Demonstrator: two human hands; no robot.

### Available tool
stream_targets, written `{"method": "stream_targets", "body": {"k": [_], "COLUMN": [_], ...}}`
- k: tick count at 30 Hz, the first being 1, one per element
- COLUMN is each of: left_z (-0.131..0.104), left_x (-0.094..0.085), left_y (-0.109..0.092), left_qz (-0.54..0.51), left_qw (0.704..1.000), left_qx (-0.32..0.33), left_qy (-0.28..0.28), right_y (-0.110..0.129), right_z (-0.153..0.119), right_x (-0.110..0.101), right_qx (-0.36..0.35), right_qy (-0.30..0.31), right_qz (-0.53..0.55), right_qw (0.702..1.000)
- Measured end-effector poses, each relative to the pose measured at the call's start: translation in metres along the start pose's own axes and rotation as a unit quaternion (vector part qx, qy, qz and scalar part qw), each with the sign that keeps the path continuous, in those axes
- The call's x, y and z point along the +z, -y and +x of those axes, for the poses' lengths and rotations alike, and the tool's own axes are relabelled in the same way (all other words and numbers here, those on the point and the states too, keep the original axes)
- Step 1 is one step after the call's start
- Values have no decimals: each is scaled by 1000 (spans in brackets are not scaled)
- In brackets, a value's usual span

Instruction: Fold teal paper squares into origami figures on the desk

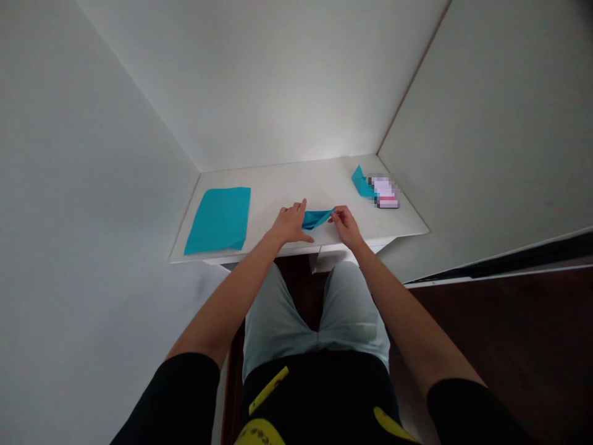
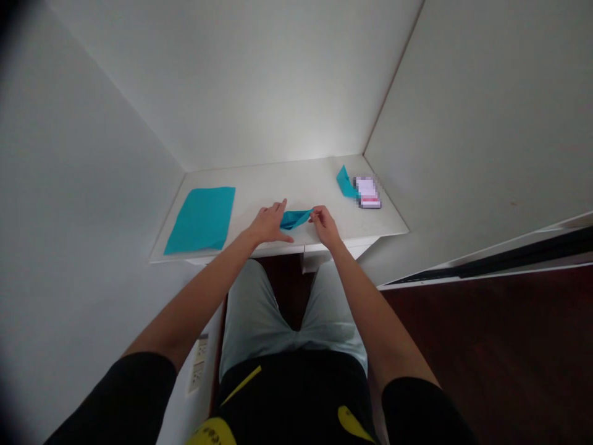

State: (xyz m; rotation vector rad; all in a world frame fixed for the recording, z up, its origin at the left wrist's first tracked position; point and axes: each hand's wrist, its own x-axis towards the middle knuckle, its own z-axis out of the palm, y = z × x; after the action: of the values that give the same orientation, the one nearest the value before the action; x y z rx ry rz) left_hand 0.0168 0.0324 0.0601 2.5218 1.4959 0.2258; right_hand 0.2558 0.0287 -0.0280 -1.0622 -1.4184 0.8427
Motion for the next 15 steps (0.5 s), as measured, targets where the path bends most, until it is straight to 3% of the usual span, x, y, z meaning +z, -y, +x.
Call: {"method": "stream_targets", "body": {"k": [3,6,9,15], "left_z": [15,20,20,11], "left_x": [7,18,27,32], "left_y": [5,21,34,28], "left_qz": [-58,-195,-264,-311], "left_qw": [997,978,963,950], "left_qx": [-47,-67,-36,-36], "left_qy": [27,-22,-51,1], "right_y": [4,9,12,8], "right_z": [-1,-2,-4,-5], "right_x": [1,4,6,8], "right_qx": [10,44,79,90], "right_qy": [-18,-14,8,37], "right_qz": [-6,-13,-20,-65], "right_qw": [1000,999,997,993]}}
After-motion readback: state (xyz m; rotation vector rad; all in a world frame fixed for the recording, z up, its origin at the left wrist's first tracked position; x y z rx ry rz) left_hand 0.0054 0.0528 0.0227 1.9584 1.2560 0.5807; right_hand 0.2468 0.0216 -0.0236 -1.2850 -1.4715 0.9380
